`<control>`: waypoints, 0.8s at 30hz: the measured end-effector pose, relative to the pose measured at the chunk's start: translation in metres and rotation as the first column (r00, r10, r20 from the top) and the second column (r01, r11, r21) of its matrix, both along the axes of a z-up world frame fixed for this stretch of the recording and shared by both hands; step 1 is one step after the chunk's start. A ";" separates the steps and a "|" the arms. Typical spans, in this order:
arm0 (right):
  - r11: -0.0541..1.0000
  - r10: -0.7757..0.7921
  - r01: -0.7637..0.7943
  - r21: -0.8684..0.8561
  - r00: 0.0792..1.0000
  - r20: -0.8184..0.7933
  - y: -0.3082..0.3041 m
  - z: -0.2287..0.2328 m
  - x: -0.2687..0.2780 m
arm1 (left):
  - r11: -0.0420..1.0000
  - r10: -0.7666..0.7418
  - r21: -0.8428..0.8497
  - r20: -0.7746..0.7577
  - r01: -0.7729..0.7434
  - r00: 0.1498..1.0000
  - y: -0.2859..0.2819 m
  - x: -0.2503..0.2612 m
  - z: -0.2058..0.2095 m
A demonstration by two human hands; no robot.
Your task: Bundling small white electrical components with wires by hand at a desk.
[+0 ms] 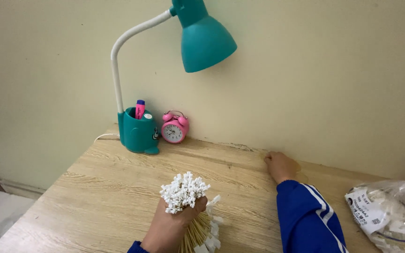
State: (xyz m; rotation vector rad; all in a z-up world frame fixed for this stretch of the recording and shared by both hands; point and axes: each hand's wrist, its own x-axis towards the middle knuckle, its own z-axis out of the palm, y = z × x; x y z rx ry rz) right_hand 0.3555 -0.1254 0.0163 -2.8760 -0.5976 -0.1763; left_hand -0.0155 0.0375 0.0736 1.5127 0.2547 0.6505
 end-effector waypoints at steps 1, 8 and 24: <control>1.000 -0.003 0.003 0.004 1.000 -0.003 0.001 -0.010 0.010 | 1.000 -0.003 0.004 -0.003 0.003 1.000 0.001 0.002 -0.002; 0.985 0.051 -0.018 0.171 0.981 -0.188 0.014 0.034 -0.052 | 0.994 -0.017 -0.104 -0.009 0.016 1.000 -0.005 -0.006 0.010; 0.569 0.720 -0.196 0.799 0.589 -0.367 -0.054 0.134 -0.291 | 0.949 -0.315 0.085 0.186 0.304 0.931 -0.061 -0.015 0.033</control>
